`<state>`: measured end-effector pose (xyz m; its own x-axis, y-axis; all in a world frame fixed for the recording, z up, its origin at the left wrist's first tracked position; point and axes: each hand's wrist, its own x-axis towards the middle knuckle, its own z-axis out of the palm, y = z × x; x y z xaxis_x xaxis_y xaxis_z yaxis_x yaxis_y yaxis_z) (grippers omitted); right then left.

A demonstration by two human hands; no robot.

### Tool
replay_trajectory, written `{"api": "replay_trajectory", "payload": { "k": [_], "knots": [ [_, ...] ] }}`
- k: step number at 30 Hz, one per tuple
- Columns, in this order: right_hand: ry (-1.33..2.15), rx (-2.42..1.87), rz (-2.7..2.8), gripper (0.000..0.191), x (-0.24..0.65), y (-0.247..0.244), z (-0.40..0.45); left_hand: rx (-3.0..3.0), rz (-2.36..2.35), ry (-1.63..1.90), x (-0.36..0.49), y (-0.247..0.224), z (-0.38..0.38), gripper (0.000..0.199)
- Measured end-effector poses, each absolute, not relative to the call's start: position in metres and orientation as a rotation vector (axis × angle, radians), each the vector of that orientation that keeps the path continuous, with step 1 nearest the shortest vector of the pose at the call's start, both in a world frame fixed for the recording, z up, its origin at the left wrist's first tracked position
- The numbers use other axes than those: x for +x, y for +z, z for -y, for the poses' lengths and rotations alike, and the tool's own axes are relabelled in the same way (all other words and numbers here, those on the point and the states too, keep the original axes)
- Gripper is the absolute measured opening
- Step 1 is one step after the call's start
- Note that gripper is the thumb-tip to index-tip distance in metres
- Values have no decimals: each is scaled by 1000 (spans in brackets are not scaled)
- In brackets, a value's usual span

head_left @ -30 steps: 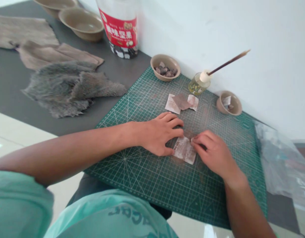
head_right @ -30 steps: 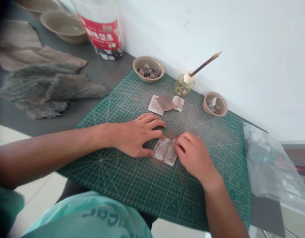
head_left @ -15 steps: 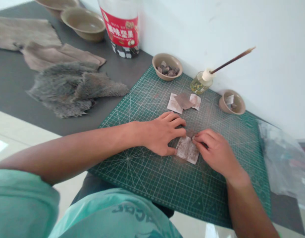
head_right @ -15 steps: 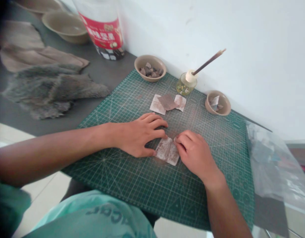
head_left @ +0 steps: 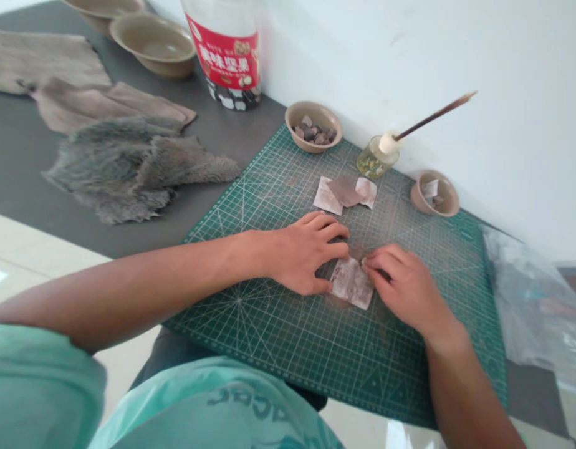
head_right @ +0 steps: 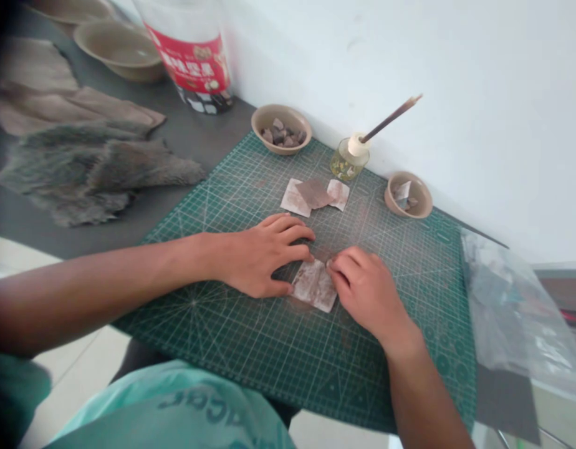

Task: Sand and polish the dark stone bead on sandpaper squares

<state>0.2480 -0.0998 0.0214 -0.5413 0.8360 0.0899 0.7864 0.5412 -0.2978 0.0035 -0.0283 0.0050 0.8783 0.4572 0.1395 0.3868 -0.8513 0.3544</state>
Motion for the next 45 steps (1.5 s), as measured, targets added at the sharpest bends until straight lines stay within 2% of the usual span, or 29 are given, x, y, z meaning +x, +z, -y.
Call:
{"api": "replay_trajectory", "payload": {
  "k": [4, 8, 12, 15, 19, 22, 27, 31, 35, 38, 42, 45],
  "knots": [
    [512, -1194, 2713, 11, 244, 24, 102, 2727, -615, 311, 4, 4, 28, 55],
    [365, -1417, 2536, 11, 244, 24, 103, 2733, -638, 336, 4, 3, 29, 55],
    [492, -1200, 2683, 12, 246, 22, 105, 2728, -616, 320, 4, 3, 29, 55],
    [330, -1370, 2533, 11, 248, 21, 104, 2730, -635, 331, 4, 3, 28, 56],
    [540, -1198, 2676, 11, 246, 22, 106, 2740, -615, 306, 4, 3, 28, 56],
    [397, -1347, 2534, 10, 244, 22, 107, 2739, -619, 316, 4, 2, 28, 56],
    [521, -1254, 2617, 11, 244, 20, 105, 2732, -612, 322, 4, 2, 28, 56],
    [414, -1425, 2462, 11, 246, 20, 103, 2736, -634, 324, 4, 2, 28, 56],
    [537, -1255, 2637, 11, 245, 21, 105, 2725, -623, 307, 4, 3, 28, 57],
    [412, -1453, 2464, 11, 247, 22, 105, 2726, -637, 309, 4, 3, 28, 56],
    [620, -1265, 2633, 11, 248, 22, 105, 2721, -630, 297, 4, 4, 28, 56],
    [460, -1394, 2489, 10, 247, 21, 104, 2716, -625, 302, 4, 4, 28, 56]
  ]
}}
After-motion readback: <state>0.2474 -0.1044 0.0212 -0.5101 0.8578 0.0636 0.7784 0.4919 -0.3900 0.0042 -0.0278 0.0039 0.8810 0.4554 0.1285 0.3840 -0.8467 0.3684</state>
